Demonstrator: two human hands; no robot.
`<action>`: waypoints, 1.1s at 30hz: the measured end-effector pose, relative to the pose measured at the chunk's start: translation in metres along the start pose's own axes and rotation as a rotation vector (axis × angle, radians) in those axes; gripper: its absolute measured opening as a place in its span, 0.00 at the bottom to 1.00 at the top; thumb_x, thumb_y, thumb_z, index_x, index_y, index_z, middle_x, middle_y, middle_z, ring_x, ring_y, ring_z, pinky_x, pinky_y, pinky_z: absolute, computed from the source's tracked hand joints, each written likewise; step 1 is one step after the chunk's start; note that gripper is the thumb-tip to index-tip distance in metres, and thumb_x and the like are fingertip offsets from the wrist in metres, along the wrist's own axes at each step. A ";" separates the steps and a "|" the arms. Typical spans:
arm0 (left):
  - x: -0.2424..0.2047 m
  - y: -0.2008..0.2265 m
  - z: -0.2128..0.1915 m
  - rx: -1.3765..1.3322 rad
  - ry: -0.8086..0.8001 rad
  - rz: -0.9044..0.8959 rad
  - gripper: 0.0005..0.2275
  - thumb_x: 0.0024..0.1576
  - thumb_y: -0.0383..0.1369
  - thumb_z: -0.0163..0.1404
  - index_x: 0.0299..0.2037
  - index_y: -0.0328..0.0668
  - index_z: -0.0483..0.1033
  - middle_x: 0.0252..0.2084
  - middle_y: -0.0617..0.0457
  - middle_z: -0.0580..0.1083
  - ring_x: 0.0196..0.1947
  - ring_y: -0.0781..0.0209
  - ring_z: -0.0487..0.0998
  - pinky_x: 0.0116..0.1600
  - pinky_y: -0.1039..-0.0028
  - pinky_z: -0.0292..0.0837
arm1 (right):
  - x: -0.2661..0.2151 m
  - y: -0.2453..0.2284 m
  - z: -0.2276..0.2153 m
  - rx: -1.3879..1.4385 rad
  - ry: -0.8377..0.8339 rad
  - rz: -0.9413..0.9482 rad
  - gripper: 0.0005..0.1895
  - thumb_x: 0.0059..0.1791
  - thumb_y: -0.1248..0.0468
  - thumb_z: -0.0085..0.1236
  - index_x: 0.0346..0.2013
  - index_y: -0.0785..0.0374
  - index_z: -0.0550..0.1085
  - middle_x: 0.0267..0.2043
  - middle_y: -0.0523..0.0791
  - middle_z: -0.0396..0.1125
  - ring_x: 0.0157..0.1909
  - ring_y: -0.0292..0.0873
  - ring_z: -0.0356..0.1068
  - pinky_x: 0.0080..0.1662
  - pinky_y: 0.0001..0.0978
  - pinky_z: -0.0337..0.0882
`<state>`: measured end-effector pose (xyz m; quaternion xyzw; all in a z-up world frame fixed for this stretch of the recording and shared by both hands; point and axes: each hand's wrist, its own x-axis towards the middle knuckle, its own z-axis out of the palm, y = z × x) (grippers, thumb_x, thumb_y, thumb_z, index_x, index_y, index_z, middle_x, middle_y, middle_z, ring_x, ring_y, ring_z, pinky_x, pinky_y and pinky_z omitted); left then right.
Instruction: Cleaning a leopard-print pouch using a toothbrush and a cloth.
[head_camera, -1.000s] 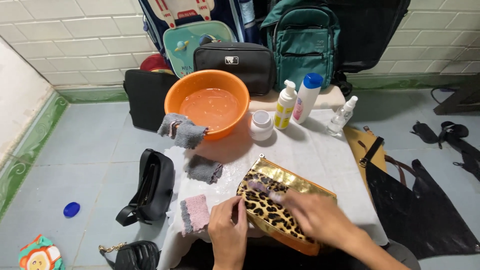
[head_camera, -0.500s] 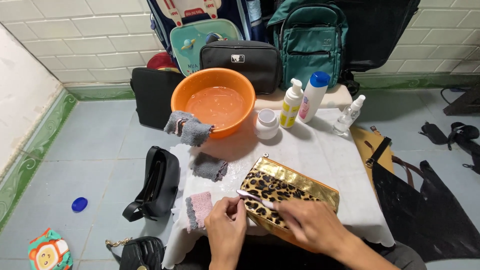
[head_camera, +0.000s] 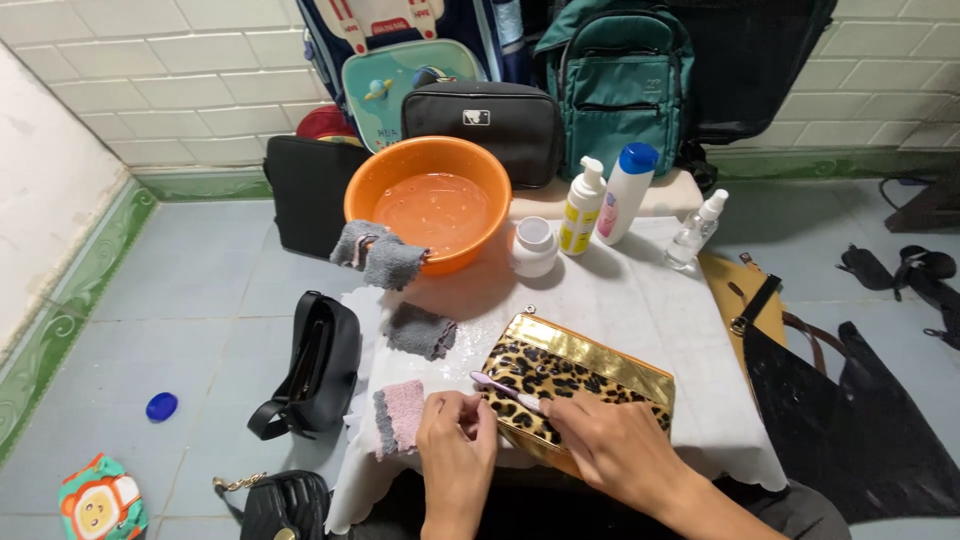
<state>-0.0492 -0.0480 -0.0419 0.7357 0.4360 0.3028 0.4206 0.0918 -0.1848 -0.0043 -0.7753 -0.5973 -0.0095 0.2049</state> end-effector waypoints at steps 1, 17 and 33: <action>0.000 -0.002 -0.001 0.001 0.007 -0.001 0.05 0.52 0.26 0.56 0.28 0.30 0.80 0.32 0.53 0.74 0.23 0.69 0.76 0.29 0.80 0.78 | 0.003 0.008 0.008 0.002 0.000 -0.007 0.09 0.48 0.61 0.56 0.43 0.56 0.75 0.25 0.42 0.68 0.14 0.43 0.66 0.20 0.38 0.68; -0.005 -0.013 -0.008 -0.153 0.041 0.122 0.04 0.54 0.26 0.54 0.34 0.31 0.79 0.34 0.51 0.76 0.26 0.65 0.78 0.34 0.78 0.81 | -0.027 -0.029 -0.003 0.086 0.041 -0.075 0.05 0.48 0.66 0.51 0.34 0.56 0.75 0.19 0.39 0.73 0.11 0.38 0.64 0.15 0.32 0.64; -0.018 -0.009 0.010 0.051 0.127 0.254 0.09 0.59 0.37 0.50 0.39 0.40 0.79 0.34 0.52 0.79 0.28 0.60 0.81 0.34 0.69 0.77 | -0.078 -0.072 -0.001 0.029 0.215 0.285 0.07 0.48 0.60 0.54 0.40 0.54 0.74 0.24 0.41 0.76 0.20 0.47 0.74 0.26 0.42 0.70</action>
